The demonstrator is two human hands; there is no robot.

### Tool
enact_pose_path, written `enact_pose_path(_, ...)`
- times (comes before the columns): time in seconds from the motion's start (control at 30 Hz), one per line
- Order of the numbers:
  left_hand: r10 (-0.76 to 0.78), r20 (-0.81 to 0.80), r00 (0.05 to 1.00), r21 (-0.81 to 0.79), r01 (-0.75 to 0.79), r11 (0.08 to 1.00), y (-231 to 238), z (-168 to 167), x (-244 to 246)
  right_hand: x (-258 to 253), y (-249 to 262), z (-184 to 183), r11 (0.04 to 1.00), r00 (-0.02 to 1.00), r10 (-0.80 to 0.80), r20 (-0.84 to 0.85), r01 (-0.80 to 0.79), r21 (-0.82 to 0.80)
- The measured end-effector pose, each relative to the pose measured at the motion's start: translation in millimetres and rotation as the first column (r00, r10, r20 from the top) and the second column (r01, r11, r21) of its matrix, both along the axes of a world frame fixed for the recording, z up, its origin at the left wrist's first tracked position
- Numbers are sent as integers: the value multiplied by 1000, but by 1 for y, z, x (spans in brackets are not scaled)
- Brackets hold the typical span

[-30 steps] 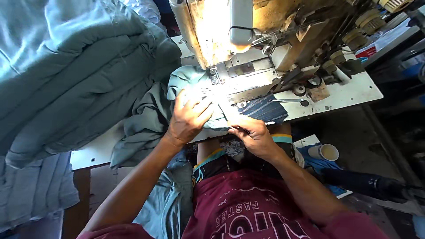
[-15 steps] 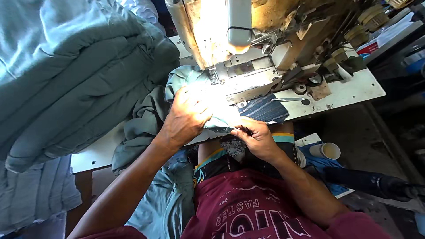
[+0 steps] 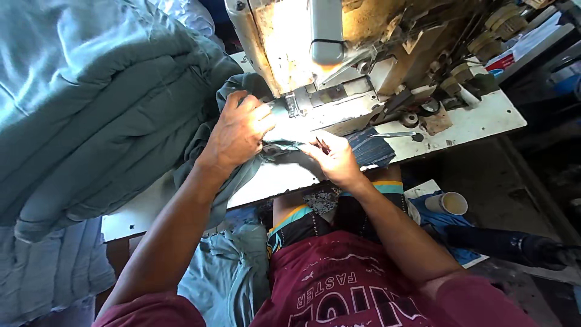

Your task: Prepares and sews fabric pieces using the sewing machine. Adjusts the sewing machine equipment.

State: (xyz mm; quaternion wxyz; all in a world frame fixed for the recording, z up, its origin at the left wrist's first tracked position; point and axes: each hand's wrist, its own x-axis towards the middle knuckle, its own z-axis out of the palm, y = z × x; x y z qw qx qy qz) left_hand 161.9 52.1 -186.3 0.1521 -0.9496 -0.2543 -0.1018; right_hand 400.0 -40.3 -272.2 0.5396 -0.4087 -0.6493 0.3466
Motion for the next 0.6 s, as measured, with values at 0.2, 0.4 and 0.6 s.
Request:
enact_pose_path(0.2, 184, -133, 974, -152, -203, 967, -7, 44, -21, -2, 6, -1, 999, 999, -32, 33, 30, 40)
enact_pose_path(0.4, 144, -95, 985, -217, -161, 963, -37, 94, -48, 5, 7, -4, 998, 999, 5, 41, -7, 64)
enact_pose_path(0.6, -201, 293, 935, -432, 317, 844, -98, 55, -6, 20, -13, 34, 892, 898, 397, 191, -426, 149)
